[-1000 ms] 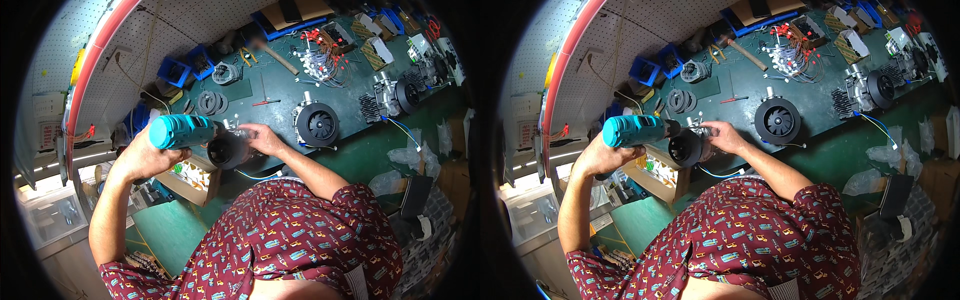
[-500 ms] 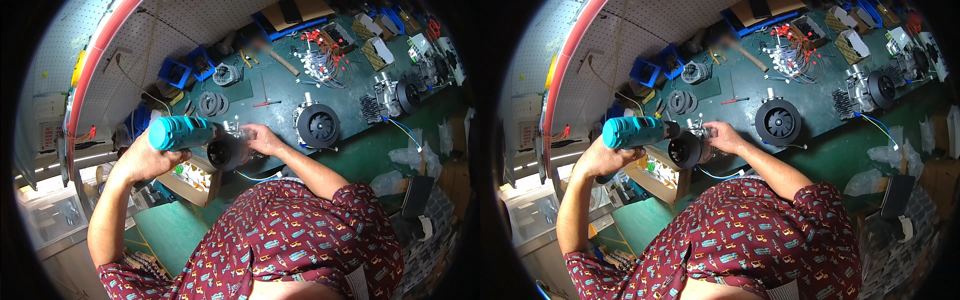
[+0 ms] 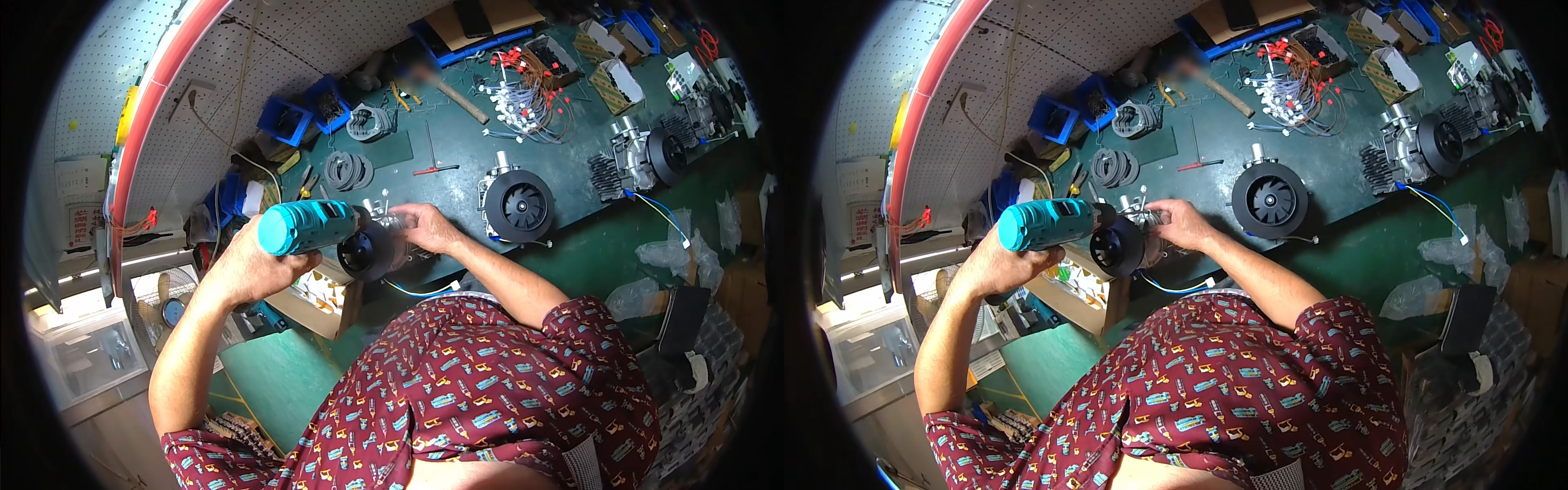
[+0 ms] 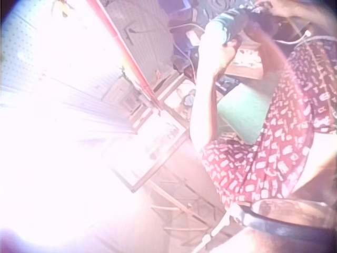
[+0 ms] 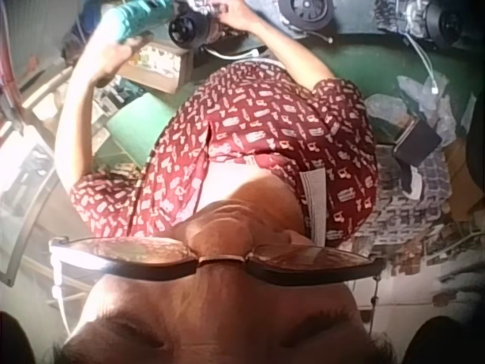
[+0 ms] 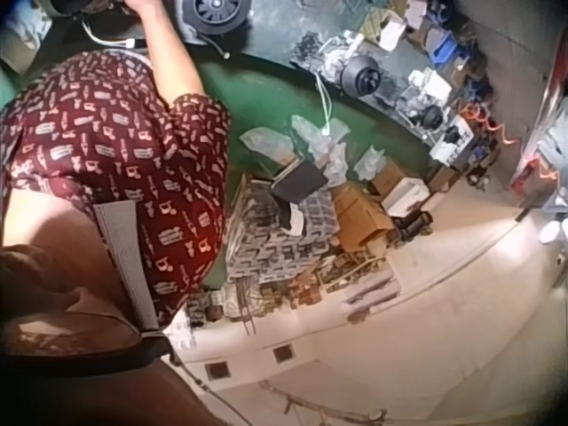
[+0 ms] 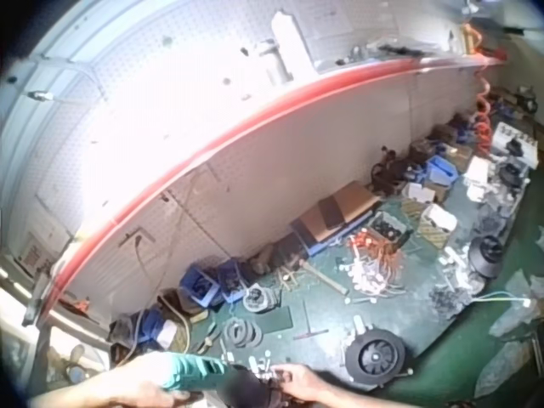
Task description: The person uses a cordless drill to fasten screws into a cylindrical motor housing, then switches to a pneumatic air gun to tighten the same fasteners. They handle multiple motor housings on a cluttered workbench, rotating each unit to access different screw locations.
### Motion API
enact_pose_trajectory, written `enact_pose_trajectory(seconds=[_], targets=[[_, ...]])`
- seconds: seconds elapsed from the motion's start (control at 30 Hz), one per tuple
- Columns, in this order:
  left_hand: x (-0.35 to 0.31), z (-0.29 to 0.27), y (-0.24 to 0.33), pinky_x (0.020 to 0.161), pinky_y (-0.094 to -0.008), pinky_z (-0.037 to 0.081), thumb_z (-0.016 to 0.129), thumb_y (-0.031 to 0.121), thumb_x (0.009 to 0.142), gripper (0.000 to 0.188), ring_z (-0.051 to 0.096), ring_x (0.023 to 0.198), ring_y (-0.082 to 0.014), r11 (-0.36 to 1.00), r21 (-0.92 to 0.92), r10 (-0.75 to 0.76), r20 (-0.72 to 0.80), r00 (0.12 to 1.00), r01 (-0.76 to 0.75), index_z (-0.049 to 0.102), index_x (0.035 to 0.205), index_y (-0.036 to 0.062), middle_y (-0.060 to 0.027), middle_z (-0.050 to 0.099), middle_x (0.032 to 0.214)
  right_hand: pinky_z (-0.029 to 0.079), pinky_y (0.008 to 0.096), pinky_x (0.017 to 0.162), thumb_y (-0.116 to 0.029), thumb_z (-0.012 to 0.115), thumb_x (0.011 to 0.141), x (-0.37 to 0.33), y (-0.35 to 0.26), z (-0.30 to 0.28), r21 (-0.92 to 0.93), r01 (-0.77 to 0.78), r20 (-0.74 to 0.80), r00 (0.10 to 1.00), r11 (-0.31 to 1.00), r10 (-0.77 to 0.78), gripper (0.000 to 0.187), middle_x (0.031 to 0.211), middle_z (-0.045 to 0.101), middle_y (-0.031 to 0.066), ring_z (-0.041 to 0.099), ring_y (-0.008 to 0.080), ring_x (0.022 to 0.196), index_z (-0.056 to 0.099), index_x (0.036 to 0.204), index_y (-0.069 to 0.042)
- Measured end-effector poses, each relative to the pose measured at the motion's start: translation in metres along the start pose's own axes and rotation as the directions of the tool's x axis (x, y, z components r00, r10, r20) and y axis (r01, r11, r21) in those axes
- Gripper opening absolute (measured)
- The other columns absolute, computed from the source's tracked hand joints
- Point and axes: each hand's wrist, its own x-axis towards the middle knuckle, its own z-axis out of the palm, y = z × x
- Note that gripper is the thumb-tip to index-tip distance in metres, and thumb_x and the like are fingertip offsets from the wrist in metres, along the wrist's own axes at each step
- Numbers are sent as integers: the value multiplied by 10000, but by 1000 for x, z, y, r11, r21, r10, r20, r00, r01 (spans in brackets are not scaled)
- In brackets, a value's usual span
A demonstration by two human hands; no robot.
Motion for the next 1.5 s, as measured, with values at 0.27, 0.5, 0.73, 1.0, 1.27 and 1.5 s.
enact_pose_trajectory(seconds=[0.27, 0.5, 0.73, 1.0, 1.27, 1.5], targets=[[0, 7, -10, 898, -390, 566, 781, 189, 837, 388, 729, 983, -294, 999, -10, 39, -7, 999, -40, 707, 1194, 56, -164, 754, 1060, 405, 260, 562, -84, 795, 820, -1, -2, 2, 24, -12, 2, 1000, 1000, 12, 497, 641, 476, -71, 443, 55, 596, 687, 1304, -44], [-7, 3, -11, 1011, -402, 519, 850, 171, 834, 556, 660, 1114, -235, 989, -113, 91, -8, 996, -92, 624, 1326, 45, -130, 724, 1186, 417, 254, 568, -63, 790, 806, -7, -13, 3, -82, -30, -28, 999, 996, 28, 506, 656, 498, -69, 455, 53, 604, 691, 1302, -46], [-50, -3, -56, 915, -319, 540, 806, 30, 834, 418, 659, 988, -135, 871, -395, 216, -230, 949, -293, 700, 1238, 47, -47, 734, 1099, 485, 249, 614, -70, 766, 826, -9, -4, 5, -91, -101, -151, 985, 991, 87, 506, 751, 632, -26, 574, 64, 661, 671, 1319, -10], [-112, 62, -184, 931, -325, 545, 843, 161, 889, 398, 668, 1002, -136, 734, -514, 124, -542, 831, -445, 711, 1239, 25, -52, 741, 1117, 565, 273, 653, 1, 524, 957, -36, -23, 2, 284, -210, -372, 875, 935, 310, 359, 1045, 684, 150, 669, 175, 801, 574, 1308, 56], [-154, 134, -273, 942, -325, 525, 824, 116, 894, 397, 643, 1044, -140, 609, -719, 17, -412, 911, -336, 678, 1253, 31, -40, 706, 1152, 648, 346, 780, -17, 491, 1025, -127, -81, 67, 476, -31, -497, 815, 879, 298, 280, 1118, 678, 222, 725, 259, 935, 511, 1291, 69], [-165, 176, -281, 889, -314, 533, 854, 217, 884, 434, 628, 994, -127, 523, -818, -8, -286, 958, -239, 688, 1246, 45, -18, 690, 1117, 668, 385, 756, -73, 651, 998, -142, -47, 149, 659, -190, -221, 876, 728, 428, 289, 1102, 705, 216, 754, 307, 943, 557, 1252, 27]])
